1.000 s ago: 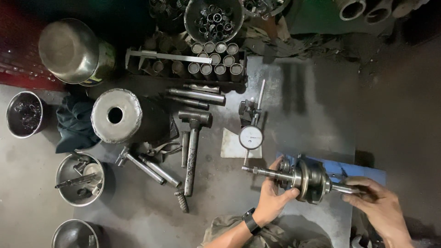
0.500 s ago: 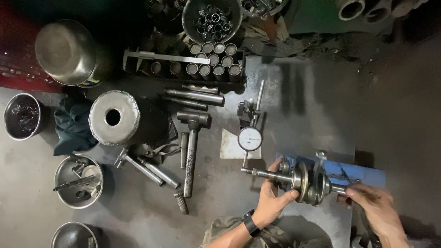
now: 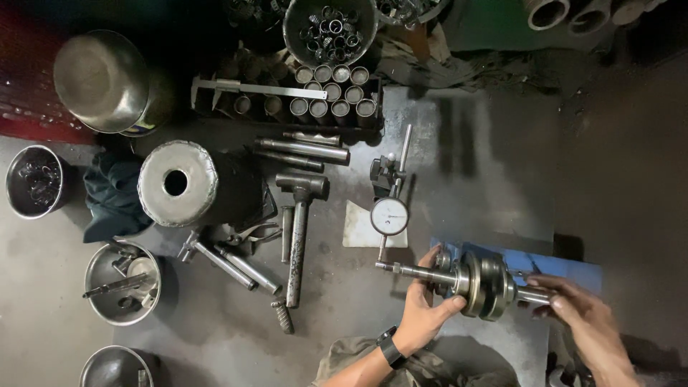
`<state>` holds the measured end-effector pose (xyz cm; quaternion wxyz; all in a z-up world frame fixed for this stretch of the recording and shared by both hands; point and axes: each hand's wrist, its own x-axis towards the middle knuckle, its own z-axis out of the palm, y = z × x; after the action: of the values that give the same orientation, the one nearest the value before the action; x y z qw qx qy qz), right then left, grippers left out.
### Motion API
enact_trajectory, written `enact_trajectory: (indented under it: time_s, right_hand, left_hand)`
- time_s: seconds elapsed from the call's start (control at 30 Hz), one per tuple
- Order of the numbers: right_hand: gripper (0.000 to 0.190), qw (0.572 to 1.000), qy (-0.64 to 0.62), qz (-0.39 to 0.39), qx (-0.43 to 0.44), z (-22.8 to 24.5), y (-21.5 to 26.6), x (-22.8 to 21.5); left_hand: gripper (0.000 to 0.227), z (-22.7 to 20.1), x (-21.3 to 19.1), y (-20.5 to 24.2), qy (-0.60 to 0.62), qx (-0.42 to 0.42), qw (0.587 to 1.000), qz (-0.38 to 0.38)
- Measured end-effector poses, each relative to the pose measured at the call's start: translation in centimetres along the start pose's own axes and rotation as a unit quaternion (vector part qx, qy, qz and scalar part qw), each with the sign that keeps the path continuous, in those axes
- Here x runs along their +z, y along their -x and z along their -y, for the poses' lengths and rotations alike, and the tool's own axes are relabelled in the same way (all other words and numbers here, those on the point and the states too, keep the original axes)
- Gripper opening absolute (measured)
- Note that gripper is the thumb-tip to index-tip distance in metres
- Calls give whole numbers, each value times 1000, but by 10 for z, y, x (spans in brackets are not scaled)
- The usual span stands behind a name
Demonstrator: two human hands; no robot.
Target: The person assembles a mechanical shaft with bearings and washers on a blue vise. They repeatedly pick up the shaft, rotate it, and use a dial indicator to measure the components while working at a cluttered metal workbench.
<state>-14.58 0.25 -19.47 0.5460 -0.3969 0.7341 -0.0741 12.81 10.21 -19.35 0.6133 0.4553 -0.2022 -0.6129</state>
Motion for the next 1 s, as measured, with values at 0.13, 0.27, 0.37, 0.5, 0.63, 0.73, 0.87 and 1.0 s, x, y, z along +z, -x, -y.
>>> enact_trajectory:
  time_s: [0.13, 0.27, 0.37, 0.5, 0.63, 0.73, 0.87, 1.0]
  right_hand:
    - [33, 999, 30, -14, -18, -30, -25, -7]
    - [31, 995, 85, -49, 32, -13, -15, -4]
    - [29, 999, 49, -17, 6, -22, -18, -7]
    - [26, 998, -16, 21, -53, -32, -25, -12]
    - [24, 997, 33, -4, -67, -29, -27, -7]
    - [21, 988, 90, -35, -120, -16, -12, -2]
    - [18, 975, -77, 18, -208, -32, 14, -6]
    - [23, 964, -132, 20, -229, -46, 75, -5]
  left_hand:
    - [105, -4, 1, 0, 9, -3, 1000, 1]
    - [106, -8, 2, 0, 2, -11, 1000, 2]
    - [105, -7, 1, 0, -12, -11, 1000, -1]
    - [102, -8, 0, 0, -38, 3, 999, -2]
    - [89, 11, -12, 0, 2, 27, 999, -34]
    - [58, 43, -29, 6, 9, 15, 993, -117]
    - [29, 6, 1, 25, -17, -63, 978, -199]
    - [30, -104, 79, 33, 216, 53, 971, -88]
